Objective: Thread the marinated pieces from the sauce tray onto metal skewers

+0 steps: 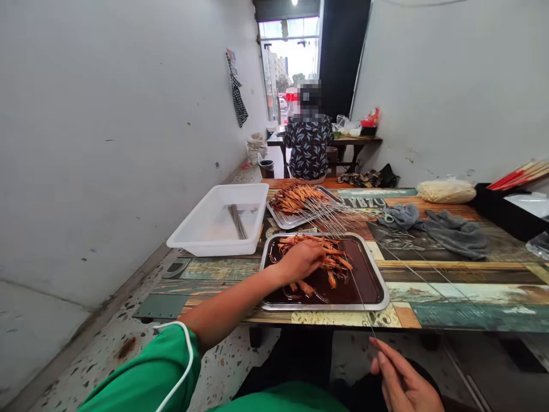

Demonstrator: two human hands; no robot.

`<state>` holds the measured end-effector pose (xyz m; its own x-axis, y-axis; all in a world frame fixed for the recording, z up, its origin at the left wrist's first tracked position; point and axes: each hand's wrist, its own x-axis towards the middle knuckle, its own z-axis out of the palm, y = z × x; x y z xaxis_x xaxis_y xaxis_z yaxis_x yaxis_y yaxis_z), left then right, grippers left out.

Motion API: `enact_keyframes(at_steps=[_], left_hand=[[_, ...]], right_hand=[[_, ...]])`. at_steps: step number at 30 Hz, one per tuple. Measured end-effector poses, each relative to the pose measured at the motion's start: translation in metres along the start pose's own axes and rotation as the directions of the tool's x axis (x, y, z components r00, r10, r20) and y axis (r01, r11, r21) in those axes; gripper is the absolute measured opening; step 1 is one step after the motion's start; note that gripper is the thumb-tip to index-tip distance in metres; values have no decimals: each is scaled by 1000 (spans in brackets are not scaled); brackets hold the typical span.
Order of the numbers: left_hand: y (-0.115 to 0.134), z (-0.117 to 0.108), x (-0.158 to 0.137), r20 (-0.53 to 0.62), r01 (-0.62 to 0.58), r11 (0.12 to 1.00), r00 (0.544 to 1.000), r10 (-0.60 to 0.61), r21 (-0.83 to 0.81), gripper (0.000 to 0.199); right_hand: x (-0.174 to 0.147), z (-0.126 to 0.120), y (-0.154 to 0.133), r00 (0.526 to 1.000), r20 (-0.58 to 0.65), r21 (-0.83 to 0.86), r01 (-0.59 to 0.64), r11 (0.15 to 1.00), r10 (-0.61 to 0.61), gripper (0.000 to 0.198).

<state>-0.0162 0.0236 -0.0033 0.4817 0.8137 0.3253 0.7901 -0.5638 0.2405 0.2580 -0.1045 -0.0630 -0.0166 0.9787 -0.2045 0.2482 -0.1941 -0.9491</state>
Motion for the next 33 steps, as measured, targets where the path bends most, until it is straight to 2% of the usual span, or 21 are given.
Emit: enact_keyframes(at_steps=[3, 5, 7, 10, 12, 14, 17, 19, 20, 22, 25, 28, 33], left_hand=[[-2, -2, 0, -111, 112, 976, 985, -134, -188, 15], [-2, -3, 0, -128, 193, 910, 958, -255, -368, 16], [0, -5, 0, -53, 271, 753, 925, -376, -600, 19], [4, -7, 3, 111, 309, 383, 881, -459, -871, 21], [5, -8, 5, 152, 264, 180, 867, -475, -948, 24], [6, -8, 7, 167, 221, 52, 853, -495, -974, 27], [6, -6, 8, 269, 274, -69, 810, -521, -959, 26], [6, -4, 8, 345, 349, -99, 767, -542, -932, 24], [6, -3, 8, 360, 379, -85, 750, -555, -921, 25], [6, 1, 7, 333, 409, 2, 746, -577, -912, 28], [3, 9, 6, 192, 393, 247, 794, -576, -886, 25], [0, 14, 3, 68, 378, 505, 846, -529, -776, 20], [5, 5, 5, -9, 340, 804, 919, -394, -487, 16]], right_hand=[[-2, 2, 1, 1000, 0, -35, 12, 999, -12, 52], [-2, 3, 5, 1000, 18, -40, 18, 999, -17, 51], [-2, 3, 8, 999, 34, -31, 24, 999, -23, 49], [-2, 5, 11, 999, 45, -9, 31, 999, -31, 47], [-2, 6, 10, 998, 50, -5, 43, 999, -43, 45], [-2, 8, 7, 997, 55, -7, 60, 998, -60, 45], [-1, 13, 2, 994, 65, -23, 86, 996, -85, 43], [0, 16, -1, 993, 62, -58, 100, 993, -97, 42], [1, 18, -2, 994, 53, -84, 103, 991, -99, 41], [3, 19, -4, 995, 31, -134, 100, 986, -97, 42], [3, 17, -7, 996, 16, -176, 90, 980, -88, 43], [1, 14, -9, 997, 9, -189, 74, 979, -74, 44], [2, 7, -6, 996, -4, -194, 87, 977, -89, 42]])
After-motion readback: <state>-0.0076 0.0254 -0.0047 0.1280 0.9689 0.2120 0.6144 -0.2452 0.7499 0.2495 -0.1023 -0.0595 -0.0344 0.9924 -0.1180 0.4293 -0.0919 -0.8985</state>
